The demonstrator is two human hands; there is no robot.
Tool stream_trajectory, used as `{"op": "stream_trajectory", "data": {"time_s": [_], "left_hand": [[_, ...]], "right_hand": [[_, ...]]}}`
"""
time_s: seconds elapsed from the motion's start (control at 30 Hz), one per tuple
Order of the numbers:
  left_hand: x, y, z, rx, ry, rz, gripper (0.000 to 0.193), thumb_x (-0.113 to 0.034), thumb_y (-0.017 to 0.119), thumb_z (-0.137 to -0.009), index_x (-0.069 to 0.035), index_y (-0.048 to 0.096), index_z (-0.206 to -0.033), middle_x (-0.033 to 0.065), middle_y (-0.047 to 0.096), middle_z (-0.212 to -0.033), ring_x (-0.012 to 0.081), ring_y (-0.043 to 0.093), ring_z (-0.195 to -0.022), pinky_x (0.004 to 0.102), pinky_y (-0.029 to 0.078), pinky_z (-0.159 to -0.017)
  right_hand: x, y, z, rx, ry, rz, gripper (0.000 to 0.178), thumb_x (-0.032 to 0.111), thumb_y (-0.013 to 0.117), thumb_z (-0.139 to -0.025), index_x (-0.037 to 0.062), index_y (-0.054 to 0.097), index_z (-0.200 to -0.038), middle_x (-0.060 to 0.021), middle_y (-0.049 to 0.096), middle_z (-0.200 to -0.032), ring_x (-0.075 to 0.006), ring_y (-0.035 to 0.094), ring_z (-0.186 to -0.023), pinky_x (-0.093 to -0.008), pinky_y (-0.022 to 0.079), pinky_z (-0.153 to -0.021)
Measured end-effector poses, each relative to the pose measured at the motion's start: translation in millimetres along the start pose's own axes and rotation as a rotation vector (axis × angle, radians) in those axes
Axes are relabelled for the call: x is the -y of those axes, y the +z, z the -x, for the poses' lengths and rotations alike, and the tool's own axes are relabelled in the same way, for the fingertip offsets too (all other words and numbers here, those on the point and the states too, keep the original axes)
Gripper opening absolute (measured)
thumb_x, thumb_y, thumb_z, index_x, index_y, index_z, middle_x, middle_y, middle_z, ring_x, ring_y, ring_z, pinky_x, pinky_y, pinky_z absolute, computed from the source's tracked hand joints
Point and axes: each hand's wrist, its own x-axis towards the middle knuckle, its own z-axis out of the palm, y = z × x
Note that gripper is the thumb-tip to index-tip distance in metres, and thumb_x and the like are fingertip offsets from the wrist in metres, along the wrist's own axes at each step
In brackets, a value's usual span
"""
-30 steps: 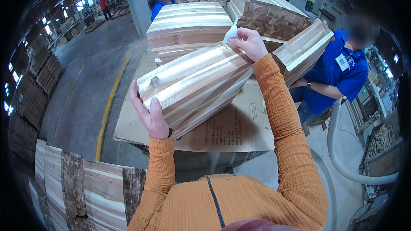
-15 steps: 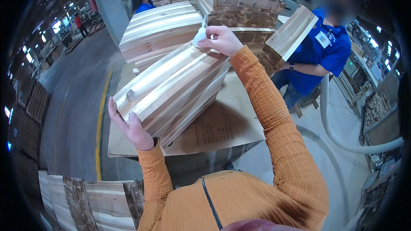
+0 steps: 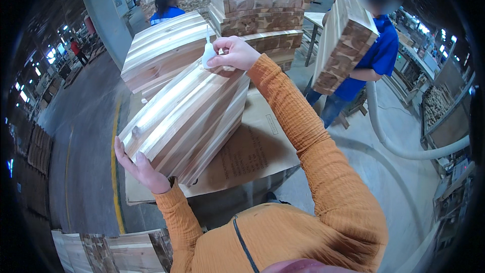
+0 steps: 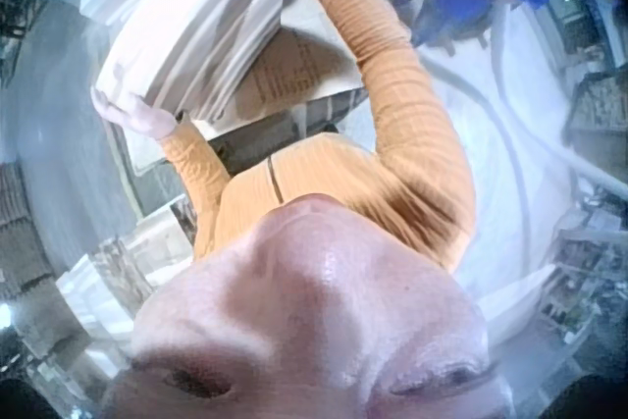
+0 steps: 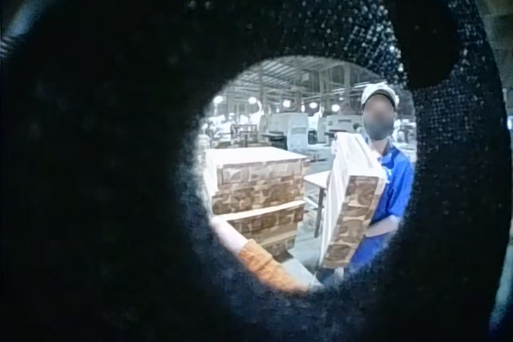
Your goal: The person repeatedly picks up stacks of wooden planks from a table, carries them to a nearby pile, and places them on top. The person also handles small white items and a container of paste, occasionally applying the paste to the wood before stacking.
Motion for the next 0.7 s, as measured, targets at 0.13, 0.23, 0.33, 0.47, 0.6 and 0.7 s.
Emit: {"op": "stream_trajectory", "data": {"time_s": [0.13,0.23,0.33,0.47,0.6,0.7], "left_hand": [[6,-7,-2,0.004,0.044,-0.026,0.058,-0.017,0.037,-0.081,0.006,0.032,-0.134,0.0200,0.034,-0.135,0.0295,0.030,-0.128,0.0413,0.020,-0.108],[3,0,0,0.005,0.057,-0.049,0.057,-0.017,0.038,-0.081,0.006,0.033,-0.133,0.0196,0.035,-0.135,0.0295,0.031,-0.127,0.0412,0.020,-0.108],[6,-6,1,0.007,0.077,-0.073,0.057,-0.016,0.040,-0.081,0.006,0.033,-0.133,0.0189,0.036,-0.135,0.0293,0.031,-0.127,0.0405,0.020,-0.108],[5,-6,1,0.009,0.056,-0.019,0.056,-0.014,0.041,-0.082,0.007,0.033,-0.133,0.0188,0.036,-0.135,0.0291,0.032,-0.127,0.0398,0.020,-0.108],[1,-6,2,0.019,0.078,-0.012,0.056,-0.014,0.042,-0.082,0.007,0.032,-0.133,0.0187,0.036,-0.135,0.0290,0.032,-0.127,0.0397,0.021,-0.108],[3,-7,2,0.024,0.101,-0.023,0.056,-0.013,0.042,-0.082,0.007,0.032,-0.134,0.0186,0.035,-0.136,0.0288,0.032,-0.128,0.0396,0.021,-0.108]], "right_hand": [[-3,-1,-4,-0.049,0.025,-0.225,0.024,0.016,0.069,-0.075,0.0014,0.064,-0.094,-0.0020,0.064,-0.084,-0.0080,0.058,-0.078,-0.0232,0.046,-0.072],[-11,-18,2,-0.146,0.103,-0.398,0.025,0.011,0.064,-0.080,0.0014,0.060,-0.102,-0.0052,0.063,-0.094,-0.0121,0.060,-0.085,-0.0253,0.048,-0.076],[-4,-22,7,-0.146,0.096,-0.224,0.024,0.017,0.065,-0.082,0.0020,0.061,-0.101,-0.0022,0.063,-0.090,-0.0078,0.056,-0.078,-0.0228,0.046,-0.070],[0,-32,20,-0.124,0.011,0.103,0.023,0.021,0.067,-0.081,0.0011,0.065,-0.092,0.0007,0.060,-0.077,-0.0042,0.053,-0.071,-0.0209,0.045,-0.063],[6,-36,35,-0.070,0.096,0.055,0.023,0.021,0.069,-0.080,0.0013,0.066,-0.092,0.0021,0.060,-0.073,-0.0043,0.051,-0.066,-0.0200,0.042,-0.059],[12,-39,37,-0.126,0.058,0.064,0.023,0.020,0.070,-0.080,0.0012,0.066,-0.091,0.0021,0.060,-0.075,-0.0044,0.050,-0.067,-0.0199,0.042,-0.061]]}}
